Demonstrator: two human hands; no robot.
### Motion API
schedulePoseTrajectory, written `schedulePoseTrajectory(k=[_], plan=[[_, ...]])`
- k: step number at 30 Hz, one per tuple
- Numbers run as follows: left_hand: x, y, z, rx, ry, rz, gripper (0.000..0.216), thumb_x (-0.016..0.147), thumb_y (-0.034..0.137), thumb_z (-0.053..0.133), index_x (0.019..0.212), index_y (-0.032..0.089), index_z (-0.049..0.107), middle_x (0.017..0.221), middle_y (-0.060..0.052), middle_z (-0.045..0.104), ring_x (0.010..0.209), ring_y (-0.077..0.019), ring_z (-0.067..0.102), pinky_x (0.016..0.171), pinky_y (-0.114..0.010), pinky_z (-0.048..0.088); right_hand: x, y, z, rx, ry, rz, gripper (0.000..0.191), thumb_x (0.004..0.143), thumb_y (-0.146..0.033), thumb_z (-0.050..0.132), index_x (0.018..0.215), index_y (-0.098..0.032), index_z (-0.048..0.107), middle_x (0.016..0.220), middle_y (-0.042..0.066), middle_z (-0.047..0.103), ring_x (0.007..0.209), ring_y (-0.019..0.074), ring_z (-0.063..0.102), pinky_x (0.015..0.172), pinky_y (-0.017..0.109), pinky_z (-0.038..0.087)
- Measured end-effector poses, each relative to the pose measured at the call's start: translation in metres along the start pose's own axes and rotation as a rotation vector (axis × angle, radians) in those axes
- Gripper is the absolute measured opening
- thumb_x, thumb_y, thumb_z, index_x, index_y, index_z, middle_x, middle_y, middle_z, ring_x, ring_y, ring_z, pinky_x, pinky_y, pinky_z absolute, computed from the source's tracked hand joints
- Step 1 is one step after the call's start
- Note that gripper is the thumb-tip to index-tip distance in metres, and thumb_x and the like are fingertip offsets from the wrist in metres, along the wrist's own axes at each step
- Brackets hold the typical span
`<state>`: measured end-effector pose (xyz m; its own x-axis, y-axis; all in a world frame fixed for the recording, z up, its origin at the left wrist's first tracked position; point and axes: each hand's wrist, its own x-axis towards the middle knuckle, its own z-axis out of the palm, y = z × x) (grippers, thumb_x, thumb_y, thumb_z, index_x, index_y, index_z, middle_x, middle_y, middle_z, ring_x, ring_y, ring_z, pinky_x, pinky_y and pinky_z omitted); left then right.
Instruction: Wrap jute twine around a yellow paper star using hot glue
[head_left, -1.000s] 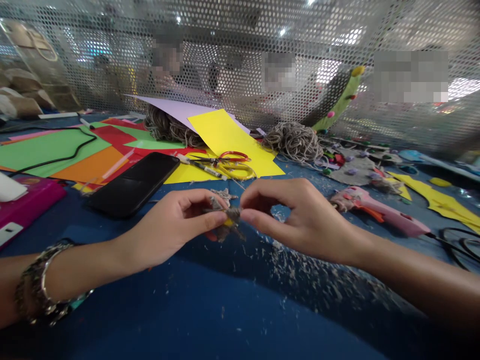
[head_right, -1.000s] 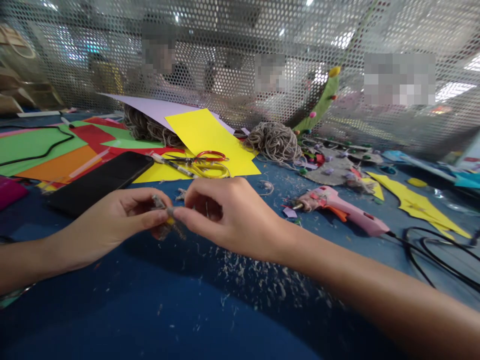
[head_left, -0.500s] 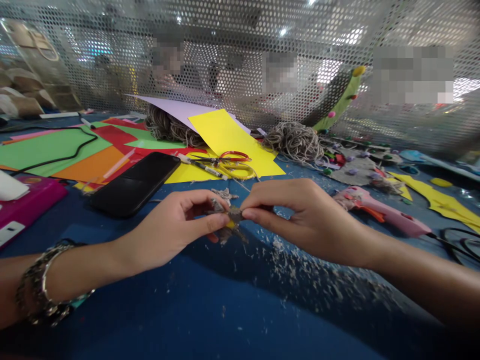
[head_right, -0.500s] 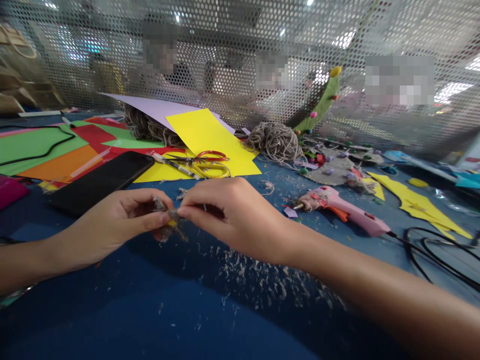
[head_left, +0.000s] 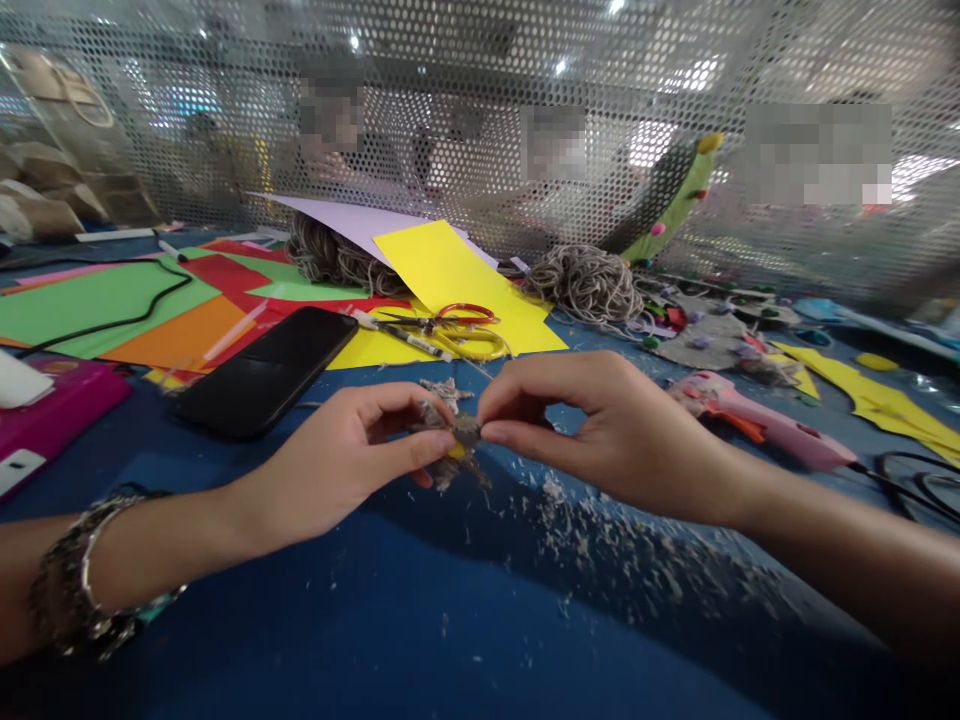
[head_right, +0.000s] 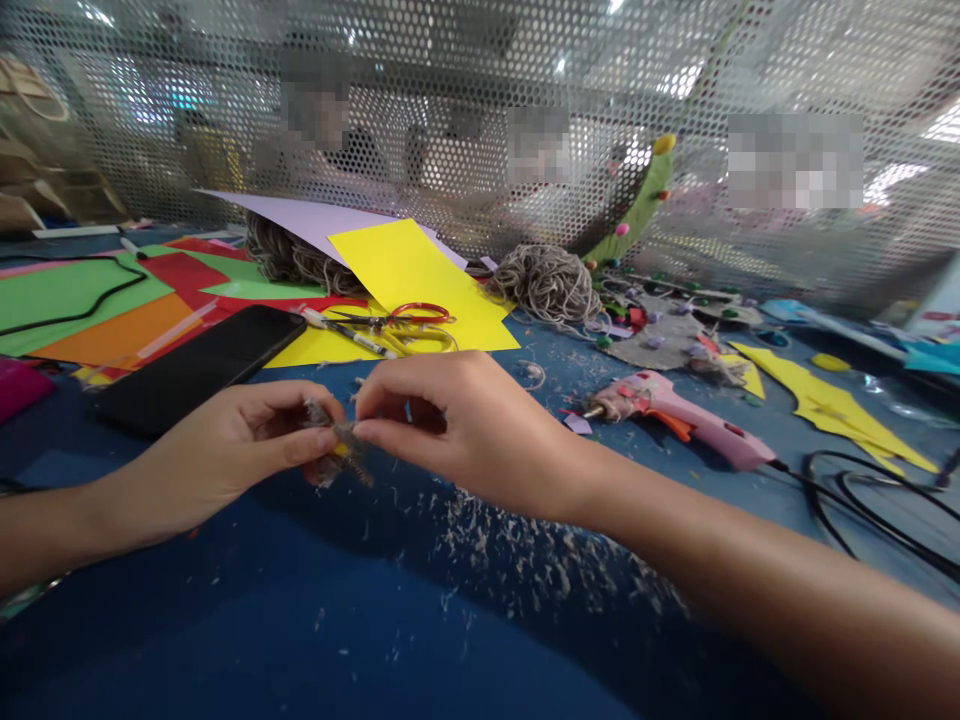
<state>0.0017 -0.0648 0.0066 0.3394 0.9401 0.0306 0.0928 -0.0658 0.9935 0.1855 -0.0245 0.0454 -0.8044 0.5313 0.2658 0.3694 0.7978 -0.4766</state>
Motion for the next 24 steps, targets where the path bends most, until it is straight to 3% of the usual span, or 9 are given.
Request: schedulePoseTrajectory(k=[8, 12, 15, 20, 24], plan=[[0.001, 0.000, -0.003, 0.068, 0.040, 0.029, 0.008, 0.079, 0.022, 0.052, 0.072, 0.017, 0.054, 0.064, 0.005, 0.053, 0.060, -0.0058, 0.052, 0.058, -0.014, 0.041, 0.002, 0.008, -0.007, -0.090, -0.051, -0.025, 0.014, 0.079, -0.024, 0.050, 0.085, -0.015, 0.060, 0.066, -0.001, 0.058, 0.055, 0.0050, 0.047, 0.053, 0.017, 0.036], [0.001, -0.002, -0.003, 0.090, -0.090, -0.032, 0.010, 0.081, 0.025, 0.048, 0.076, 0.017, 0.053, 0.070, 0.003, 0.057, 0.066, -0.0083, 0.056, 0.064, -0.018, 0.043, 0.003, 0.010, -0.008, -0.058, -0.078, -0.081, 0.014, 0.081, -0.019, 0.048, 0.081, -0.015, 0.061, 0.074, 0.000, 0.061, 0.065, 0.0053, 0.051, 0.060, 0.016, 0.038], [0.000, -0.003, -0.001, 0.068, -0.166, -0.093, 0.011, 0.082, 0.027, 0.046, 0.080, 0.018, 0.051, 0.073, 0.003, 0.058, 0.063, -0.0092, 0.059, 0.065, -0.021, 0.044, 0.003, 0.007, -0.008, -0.054, -0.043, -0.036, 0.015, 0.082, -0.021, 0.047, 0.080, -0.015, 0.060, 0.074, 0.000, 0.061, 0.064, 0.0062, 0.051, 0.060, 0.018, 0.038], [0.002, -0.005, -0.001, 0.001, -0.047, -0.089, 0.013, 0.084, 0.027, 0.043, 0.078, 0.016, 0.047, 0.064, 0.005, 0.053, 0.058, -0.0081, 0.056, 0.060, -0.021, 0.045, 0.001, 0.003, -0.016, -0.042, -0.040, -0.068, 0.011, 0.078, -0.015, 0.046, 0.073, -0.014, 0.056, 0.065, -0.001, 0.055, 0.057, 0.0051, 0.045, 0.054, 0.017, 0.037], [0.003, -0.006, 0.000, -0.165, -0.004, -0.048, 0.015, 0.087, 0.027, 0.036, 0.079, 0.017, 0.043, 0.072, 0.004, 0.053, 0.062, -0.0091, 0.060, 0.064, -0.024, 0.047, 0.001, 0.010, -0.023, -0.090, -0.106, -0.114, 0.011, 0.074, -0.009, 0.046, 0.065, -0.014, 0.052, 0.060, -0.003, 0.049, 0.055, 0.0040, 0.040, 0.052, 0.016, 0.034]])
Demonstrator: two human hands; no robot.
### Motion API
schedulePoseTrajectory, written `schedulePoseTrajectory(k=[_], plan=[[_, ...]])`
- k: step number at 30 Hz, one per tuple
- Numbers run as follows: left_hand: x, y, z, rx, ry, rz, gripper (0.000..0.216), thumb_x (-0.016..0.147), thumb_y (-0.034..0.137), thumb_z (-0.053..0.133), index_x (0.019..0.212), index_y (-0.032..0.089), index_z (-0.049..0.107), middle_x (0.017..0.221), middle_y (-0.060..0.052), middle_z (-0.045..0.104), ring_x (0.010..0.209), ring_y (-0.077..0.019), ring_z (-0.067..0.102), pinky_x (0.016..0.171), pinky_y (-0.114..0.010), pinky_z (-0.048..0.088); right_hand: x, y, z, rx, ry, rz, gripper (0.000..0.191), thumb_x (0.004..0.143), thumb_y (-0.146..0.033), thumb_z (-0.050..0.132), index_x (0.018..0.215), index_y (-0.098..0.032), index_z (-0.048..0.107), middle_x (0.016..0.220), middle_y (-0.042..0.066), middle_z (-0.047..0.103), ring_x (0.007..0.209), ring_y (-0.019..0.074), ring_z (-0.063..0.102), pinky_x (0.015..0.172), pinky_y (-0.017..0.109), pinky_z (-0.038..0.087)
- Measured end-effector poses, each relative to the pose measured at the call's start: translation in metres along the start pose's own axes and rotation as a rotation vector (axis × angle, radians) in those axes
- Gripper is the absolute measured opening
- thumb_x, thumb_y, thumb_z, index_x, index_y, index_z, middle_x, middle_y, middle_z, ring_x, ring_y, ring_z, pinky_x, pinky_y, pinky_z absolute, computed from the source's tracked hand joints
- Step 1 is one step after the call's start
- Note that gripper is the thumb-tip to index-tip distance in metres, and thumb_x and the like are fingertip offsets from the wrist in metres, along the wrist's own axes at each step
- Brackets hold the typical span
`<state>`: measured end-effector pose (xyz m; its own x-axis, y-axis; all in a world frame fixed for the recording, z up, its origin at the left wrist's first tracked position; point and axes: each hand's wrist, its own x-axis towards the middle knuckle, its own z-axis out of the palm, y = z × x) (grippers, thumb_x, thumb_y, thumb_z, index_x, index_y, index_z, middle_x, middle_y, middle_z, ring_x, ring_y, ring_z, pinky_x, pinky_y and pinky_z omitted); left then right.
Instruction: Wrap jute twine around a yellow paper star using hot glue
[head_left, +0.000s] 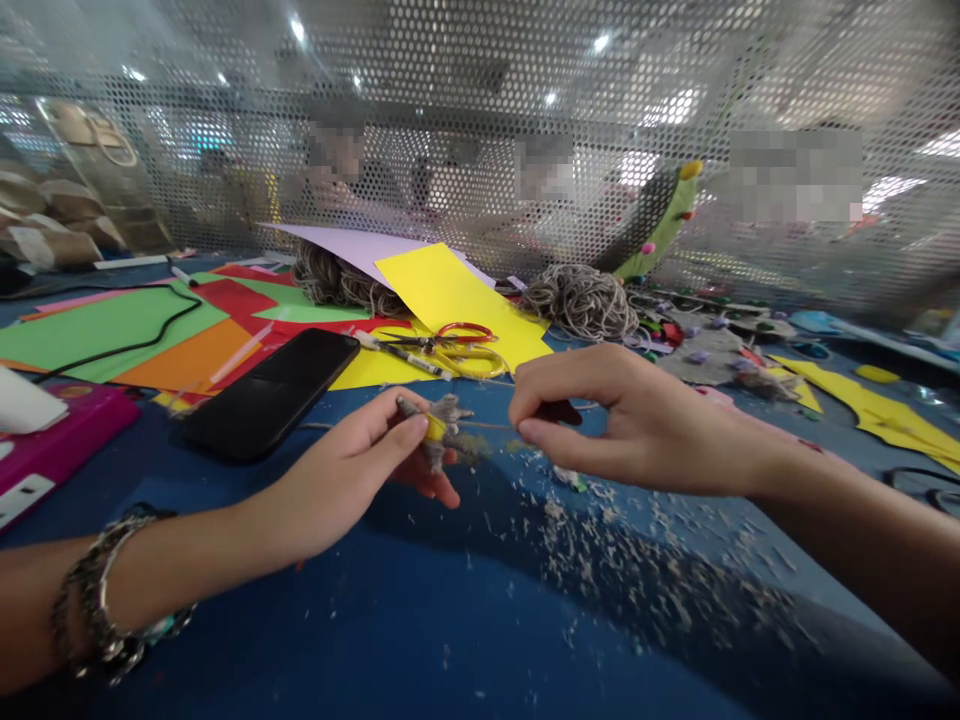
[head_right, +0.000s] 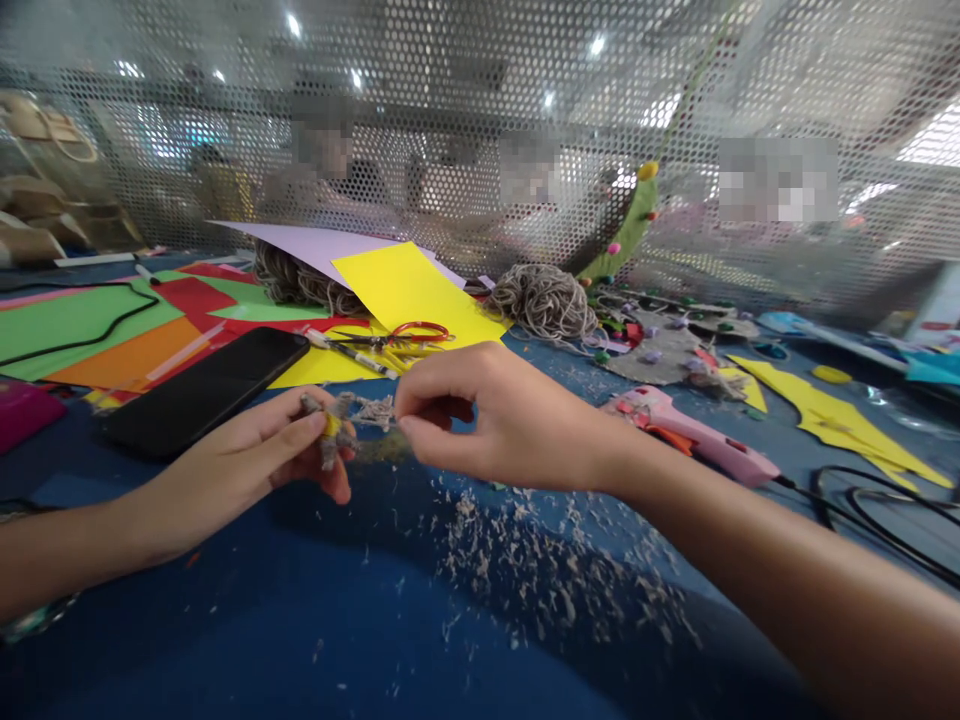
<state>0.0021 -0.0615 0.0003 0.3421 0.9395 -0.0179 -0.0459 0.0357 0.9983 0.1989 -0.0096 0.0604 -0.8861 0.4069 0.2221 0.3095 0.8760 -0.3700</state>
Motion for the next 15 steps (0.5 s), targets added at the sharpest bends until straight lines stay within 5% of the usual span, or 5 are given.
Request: schedulePoseTrajectory(k=[5, 15], plan=[[-0.003, 0.001, 0.000, 0.034, -0.035, 0.009, 0.011, 0.088, 0.026, 0.037, 0.082, 0.018, 0.041, 0.076, 0.001, 0.059, 0.062, -0.0102, 0.062, 0.067, -0.025, 0.046, 0.000, 0.013, 0.000, -0.090, -0.105, 0.079, 0.013, 0.072, -0.009, 0.046, 0.062, -0.015, 0.051, 0.055, -0.005, 0.044, 0.050, 0.0037, 0.034, 0.048, 0.017, 0.030], [-0.003, -0.004, 0.001, 0.194, -0.170, -0.097, 0.009, 0.083, 0.027, 0.044, 0.080, 0.019, 0.044, 0.063, 0.006, 0.054, 0.050, -0.0060, 0.056, 0.058, -0.019, 0.044, 0.000, 0.000, 0.002, 0.004, 0.211, 0.142, 0.015, 0.076, -0.014, 0.044, 0.063, -0.016, 0.051, 0.055, -0.003, 0.048, 0.050, 0.0044, 0.040, 0.046, 0.016, 0.034]])
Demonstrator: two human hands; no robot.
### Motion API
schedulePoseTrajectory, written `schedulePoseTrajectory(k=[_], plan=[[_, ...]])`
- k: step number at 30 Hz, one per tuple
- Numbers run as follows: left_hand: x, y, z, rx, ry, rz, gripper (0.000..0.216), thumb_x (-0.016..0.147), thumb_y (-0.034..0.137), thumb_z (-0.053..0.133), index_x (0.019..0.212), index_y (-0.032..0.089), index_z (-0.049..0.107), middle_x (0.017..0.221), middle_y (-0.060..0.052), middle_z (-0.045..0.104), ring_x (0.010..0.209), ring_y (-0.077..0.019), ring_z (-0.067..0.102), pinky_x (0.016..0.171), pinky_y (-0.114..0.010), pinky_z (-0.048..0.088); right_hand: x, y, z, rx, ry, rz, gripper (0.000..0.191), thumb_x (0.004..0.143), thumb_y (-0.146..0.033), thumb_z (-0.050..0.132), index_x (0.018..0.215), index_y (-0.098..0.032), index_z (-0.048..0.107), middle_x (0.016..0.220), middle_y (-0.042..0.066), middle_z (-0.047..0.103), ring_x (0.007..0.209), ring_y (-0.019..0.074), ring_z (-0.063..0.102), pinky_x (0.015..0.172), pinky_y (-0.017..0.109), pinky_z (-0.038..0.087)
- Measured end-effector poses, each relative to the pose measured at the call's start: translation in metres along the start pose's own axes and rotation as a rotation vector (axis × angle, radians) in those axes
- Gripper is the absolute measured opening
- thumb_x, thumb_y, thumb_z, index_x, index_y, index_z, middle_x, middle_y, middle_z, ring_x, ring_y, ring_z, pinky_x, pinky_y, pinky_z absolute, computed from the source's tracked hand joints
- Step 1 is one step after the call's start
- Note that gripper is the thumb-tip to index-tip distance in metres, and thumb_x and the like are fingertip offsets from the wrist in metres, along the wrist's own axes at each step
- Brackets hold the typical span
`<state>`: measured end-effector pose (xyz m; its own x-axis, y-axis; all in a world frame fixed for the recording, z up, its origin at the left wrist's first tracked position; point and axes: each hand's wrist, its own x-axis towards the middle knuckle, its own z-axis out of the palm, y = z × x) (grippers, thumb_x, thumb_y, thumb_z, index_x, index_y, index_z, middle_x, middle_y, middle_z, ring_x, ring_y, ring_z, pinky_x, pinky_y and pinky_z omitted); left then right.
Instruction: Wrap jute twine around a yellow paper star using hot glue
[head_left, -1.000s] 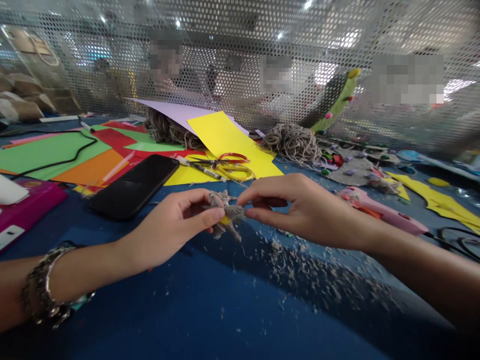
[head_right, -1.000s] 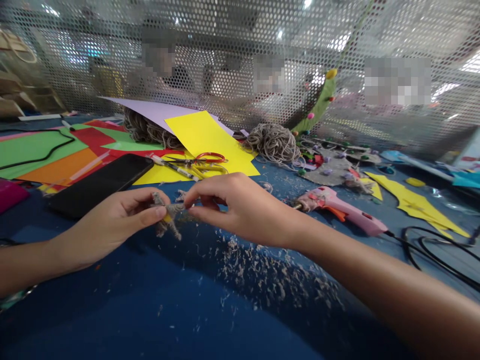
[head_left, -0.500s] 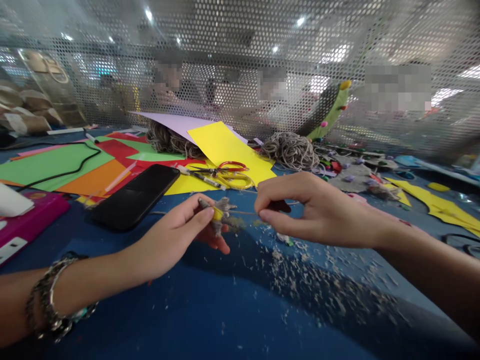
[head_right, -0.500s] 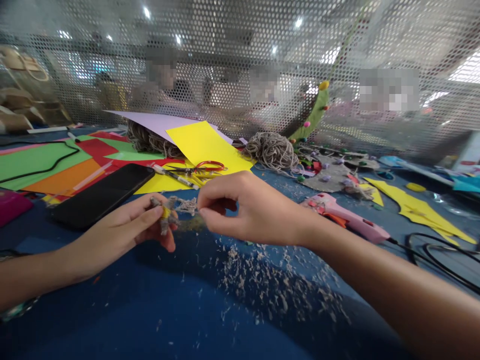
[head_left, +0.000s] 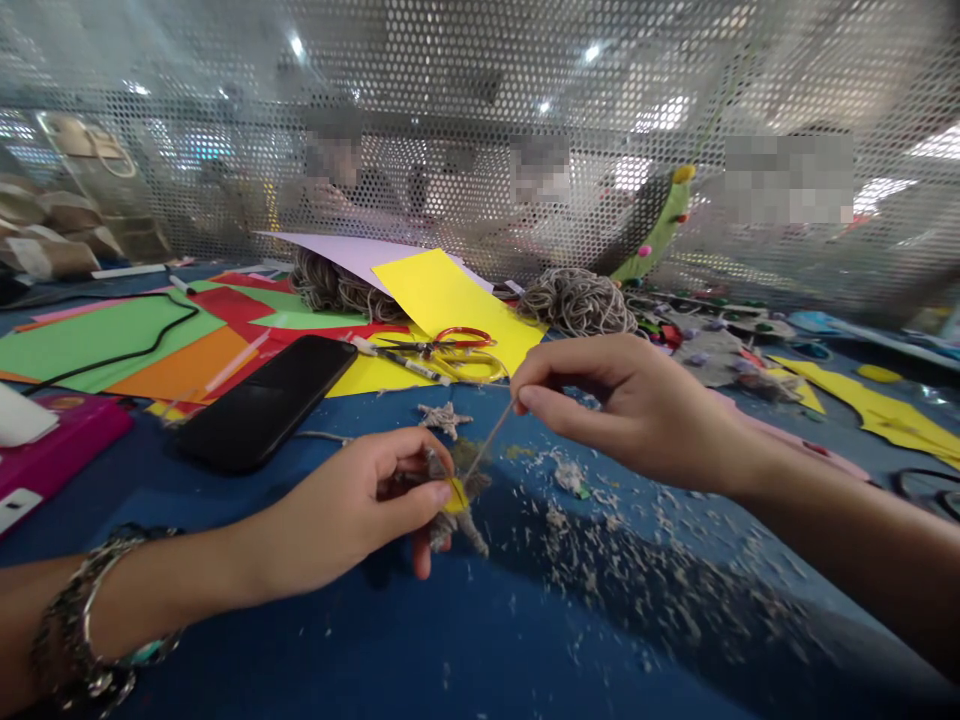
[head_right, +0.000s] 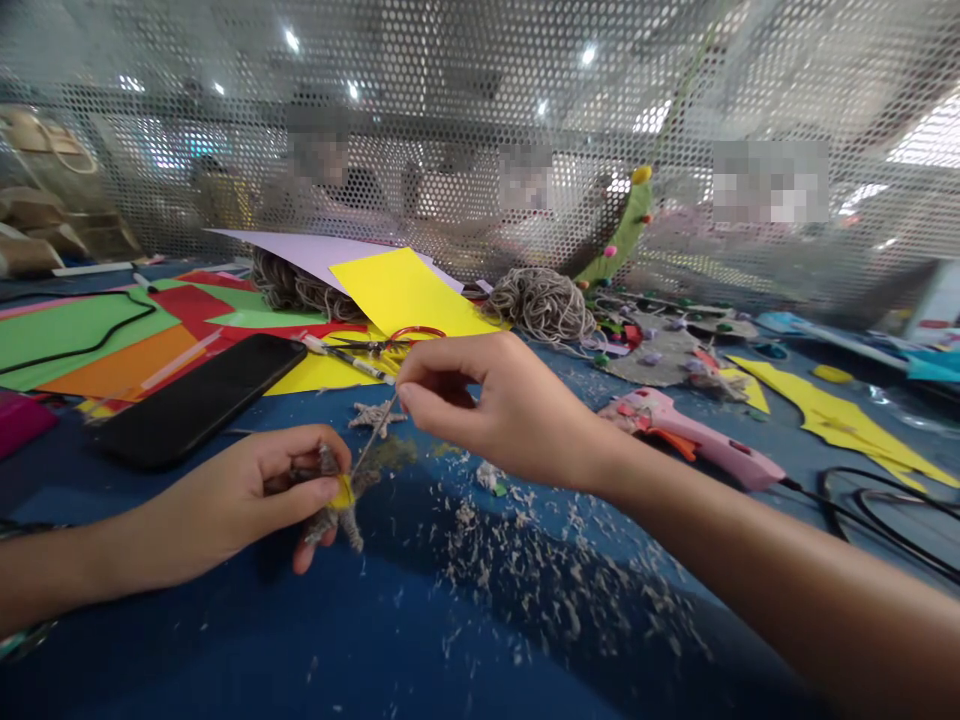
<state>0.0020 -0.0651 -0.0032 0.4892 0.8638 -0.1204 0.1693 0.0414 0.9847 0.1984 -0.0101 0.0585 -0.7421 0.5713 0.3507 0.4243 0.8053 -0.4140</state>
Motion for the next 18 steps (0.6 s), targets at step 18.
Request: schedulePoseTrajectory(k=[18], plan=[[-0.001, 0.003, -0.005, -0.139, 0.080, 0.104, 0.005, 0.082, 0.022, 0.046, 0.080, 0.019, 0.045, 0.057, 0.008, 0.050, 0.045, -0.0034, 0.050, 0.043, -0.013, 0.038, 0.004, 0.030, -0.022, -0.323, -0.171, -0.086, 0.018, 0.070, -0.013, 0.042, 0.053, -0.017, 0.037, 0.050, -0.005, 0.035, 0.047, 0.0050, 0.029, 0.045, 0.019, 0.027]])
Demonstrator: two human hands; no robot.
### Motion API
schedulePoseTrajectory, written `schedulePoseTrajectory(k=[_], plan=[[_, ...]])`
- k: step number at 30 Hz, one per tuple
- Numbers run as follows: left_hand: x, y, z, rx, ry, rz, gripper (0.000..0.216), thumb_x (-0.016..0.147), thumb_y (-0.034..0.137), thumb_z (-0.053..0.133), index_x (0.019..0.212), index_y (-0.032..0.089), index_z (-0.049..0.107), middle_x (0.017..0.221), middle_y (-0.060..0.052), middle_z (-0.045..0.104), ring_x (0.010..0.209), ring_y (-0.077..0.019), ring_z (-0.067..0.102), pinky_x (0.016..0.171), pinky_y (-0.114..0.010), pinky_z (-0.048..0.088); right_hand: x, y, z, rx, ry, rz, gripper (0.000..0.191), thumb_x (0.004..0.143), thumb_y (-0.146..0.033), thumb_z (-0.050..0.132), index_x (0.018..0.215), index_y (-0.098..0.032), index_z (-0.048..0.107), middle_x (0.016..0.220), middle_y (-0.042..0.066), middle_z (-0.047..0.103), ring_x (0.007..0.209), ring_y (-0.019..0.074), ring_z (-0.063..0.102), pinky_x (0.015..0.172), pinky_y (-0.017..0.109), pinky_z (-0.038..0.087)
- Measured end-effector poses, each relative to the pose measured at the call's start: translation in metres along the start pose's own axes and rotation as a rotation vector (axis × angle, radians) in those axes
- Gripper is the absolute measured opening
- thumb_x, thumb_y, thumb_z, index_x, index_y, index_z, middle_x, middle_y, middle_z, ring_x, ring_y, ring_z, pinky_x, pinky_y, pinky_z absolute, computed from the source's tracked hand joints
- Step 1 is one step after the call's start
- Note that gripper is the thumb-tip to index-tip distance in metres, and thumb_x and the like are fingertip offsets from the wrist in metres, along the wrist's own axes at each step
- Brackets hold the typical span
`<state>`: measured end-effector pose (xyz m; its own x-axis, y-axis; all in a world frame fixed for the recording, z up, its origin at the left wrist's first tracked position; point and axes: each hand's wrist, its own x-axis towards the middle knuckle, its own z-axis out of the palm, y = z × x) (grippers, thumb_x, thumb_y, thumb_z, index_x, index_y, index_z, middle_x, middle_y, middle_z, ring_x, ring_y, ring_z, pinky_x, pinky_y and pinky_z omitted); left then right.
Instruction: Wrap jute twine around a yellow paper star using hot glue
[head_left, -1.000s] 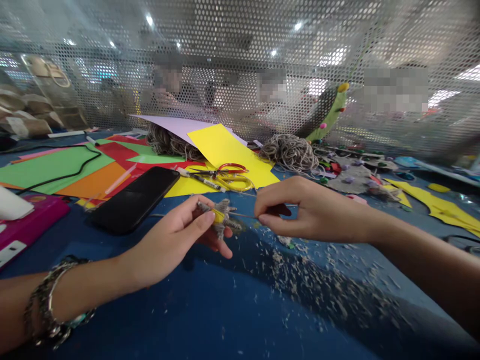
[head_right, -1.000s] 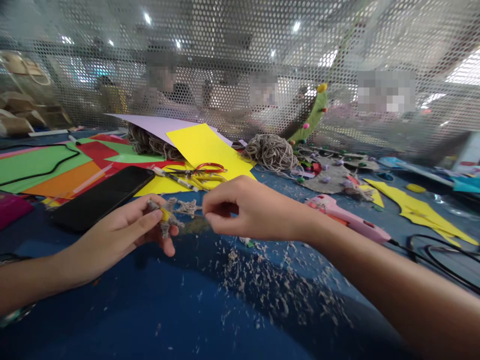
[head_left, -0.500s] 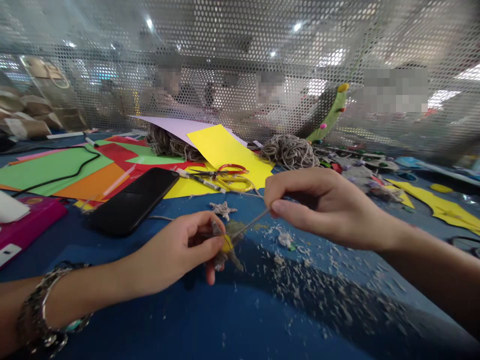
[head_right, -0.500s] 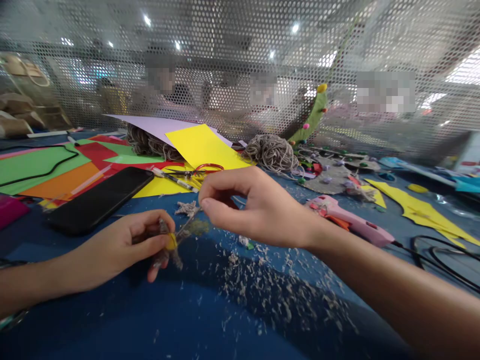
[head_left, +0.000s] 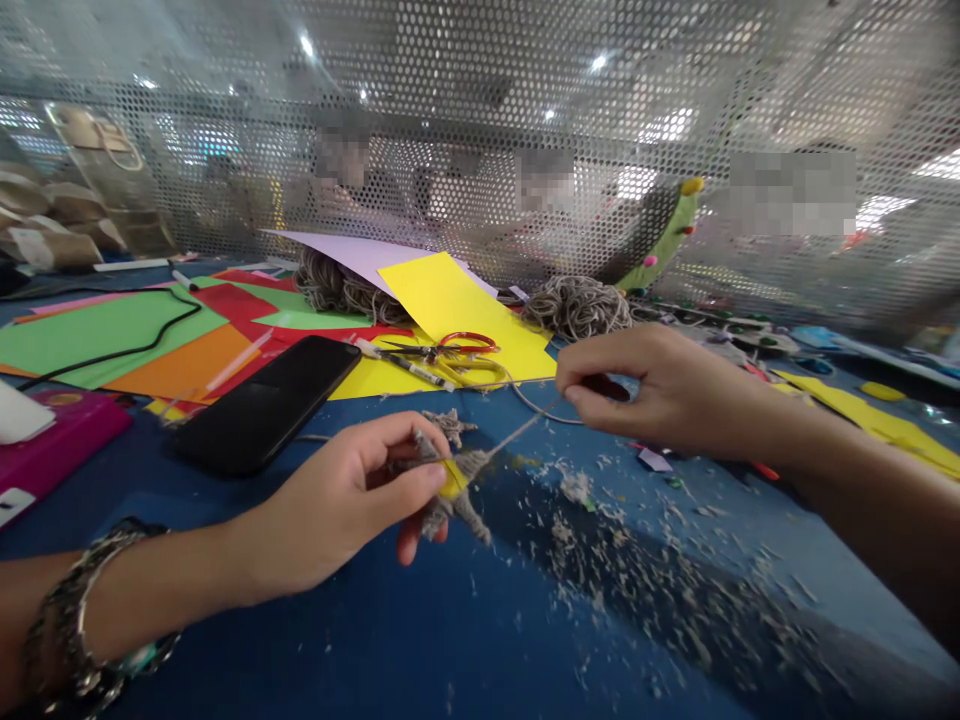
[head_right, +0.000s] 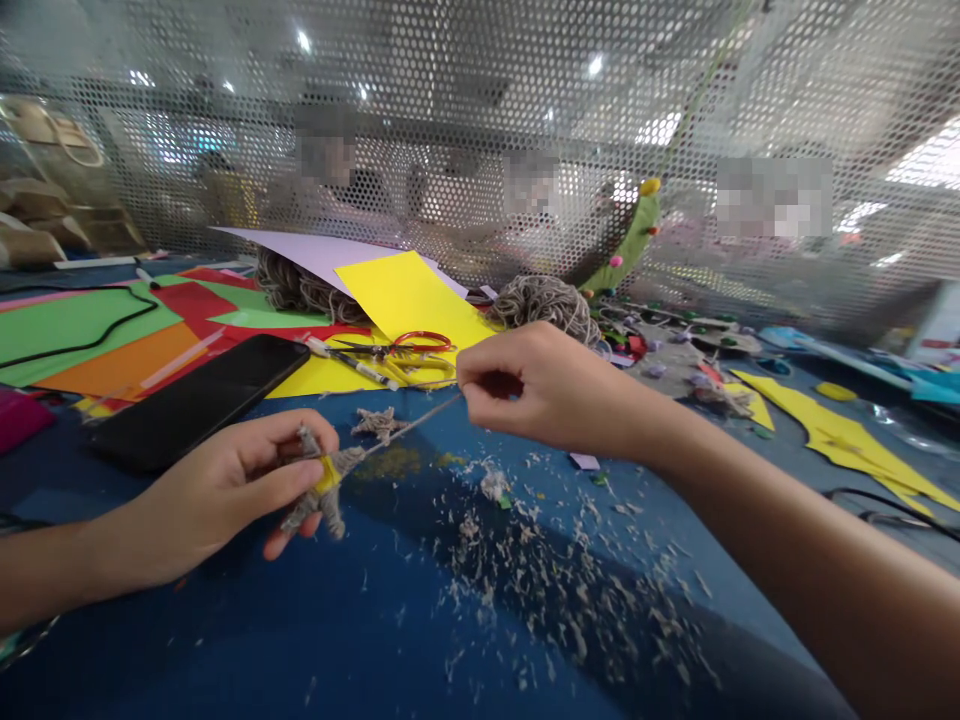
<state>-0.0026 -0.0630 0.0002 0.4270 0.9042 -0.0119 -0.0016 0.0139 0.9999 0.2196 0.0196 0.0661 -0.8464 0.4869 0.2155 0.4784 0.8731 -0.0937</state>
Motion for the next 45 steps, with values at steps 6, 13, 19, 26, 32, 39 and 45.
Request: schedulePoseTrajectory(k=[6, 13, 19, 26, 32, 39, 45], plan=[[-0.002, -0.001, 0.000, 0.018, -0.082, -0.041, 0.004, 0.081, 0.021, 0.046, 0.078, 0.019, 0.044, 0.058, 0.009, 0.050, 0.042, -0.0018, 0.048, 0.044, -0.012, 0.039, 0.001, -0.002, 0.001, -0.045, 0.283, 0.136, 0.014, 0.068, -0.013, 0.044, 0.055, -0.016, 0.042, 0.050, -0.005, 0.038, 0.048, 0.0041, 0.033, 0.046, 0.017, 0.029], [0.002, -0.002, -0.003, 0.159, 0.086, 0.008, 0.007, 0.082, 0.022, 0.044, 0.078, 0.017, 0.045, 0.056, 0.009, 0.052, 0.041, -0.0018, 0.046, 0.048, -0.015, 0.039, -0.001, 0.000, -0.006, -0.005, 0.324, 0.137, 0.015, 0.067, -0.015, 0.041, 0.052, -0.017, 0.039, 0.049, -0.004, 0.036, 0.047, 0.0047, 0.032, 0.044, 0.019, 0.028], [0.006, -0.002, -0.005, 0.116, 0.164, 0.027, 0.008, 0.083, 0.023, 0.044, 0.079, 0.016, 0.045, 0.055, 0.008, 0.052, 0.040, -0.0010, 0.044, 0.042, -0.013, 0.033, -0.005, 0.017, -0.009, -0.039, 0.269, 0.166, 0.015, 0.067, -0.016, 0.041, 0.053, -0.017, 0.039, 0.049, -0.004, 0.036, 0.048, 0.0055, 0.032, 0.045, 0.021, 0.028], [0.005, -0.003, -0.006, 0.165, 0.058, 0.001, 0.009, 0.082, 0.025, 0.045, 0.077, 0.017, 0.045, 0.053, 0.008, 0.051, 0.042, -0.0027, 0.045, 0.042, -0.014, 0.034, -0.004, 0.024, -0.009, -0.019, 0.313, 0.200, 0.015, 0.066, -0.015, 0.042, 0.053, -0.017, 0.038, 0.049, -0.005, 0.034, 0.047, 0.0049, 0.030, 0.044, 0.021, 0.026], [0.004, -0.003, -0.007, 0.181, 0.014, -0.016, 0.008, 0.082, 0.025, 0.045, 0.078, 0.018, 0.045, 0.053, 0.009, 0.051, 0.041, -0.0023, 0.044, 0.043, -0.014, 0.035, -0.003, 0.019, -0.010, 0.042, 0.431, 0.271, 0.013, 0.066, -0.017, 0.042, 0.053, -0.017, 0.041, 0.049, -0.004, 0.035, 0.047, 0.0049, 0.030, 0.042, 0.021, 0.024], [0.006, -0.003, -0.006, 0.108, 0.171, 0.034, 0.009, 0.082, 0.024, 0.045, 0.078, 0.017, 0.045, 0.054, 0.008, 0.052, 0.040, -0.0008, 0.042, 0.041, -0.012, 0.032, -0.005, 0.027, -0.016, 0.046, 0.473, 0.350, 0.016, 0.066, -0.024, 0.041, 0.052, -0.017, 0.044, 0.047, -0.004, 0.035, 0.045, 0.0052, 0.030, 0.041, 0.021, 0.024], [0.005, -0.003, -0.007, 0.139, 0.205, 0.054, 0.009, 0.082, 0.025, 0.046, 0.077, 0.017, 0.045, 0.053, 0.008, 0.050, 0.040, -0.0014, 0.042, 0.040, -0.013, 0.032, -0.007, 0.040, -0.017, 0.069, 0.420, 0.343, 0.015, 0.065, -0.023, 0.042, 0.051, -0.017, 0.042, 0.047, -0.004, 0.033, 0.045, 0.0049, 0.030, 0.042, 0.021, 0.024]])
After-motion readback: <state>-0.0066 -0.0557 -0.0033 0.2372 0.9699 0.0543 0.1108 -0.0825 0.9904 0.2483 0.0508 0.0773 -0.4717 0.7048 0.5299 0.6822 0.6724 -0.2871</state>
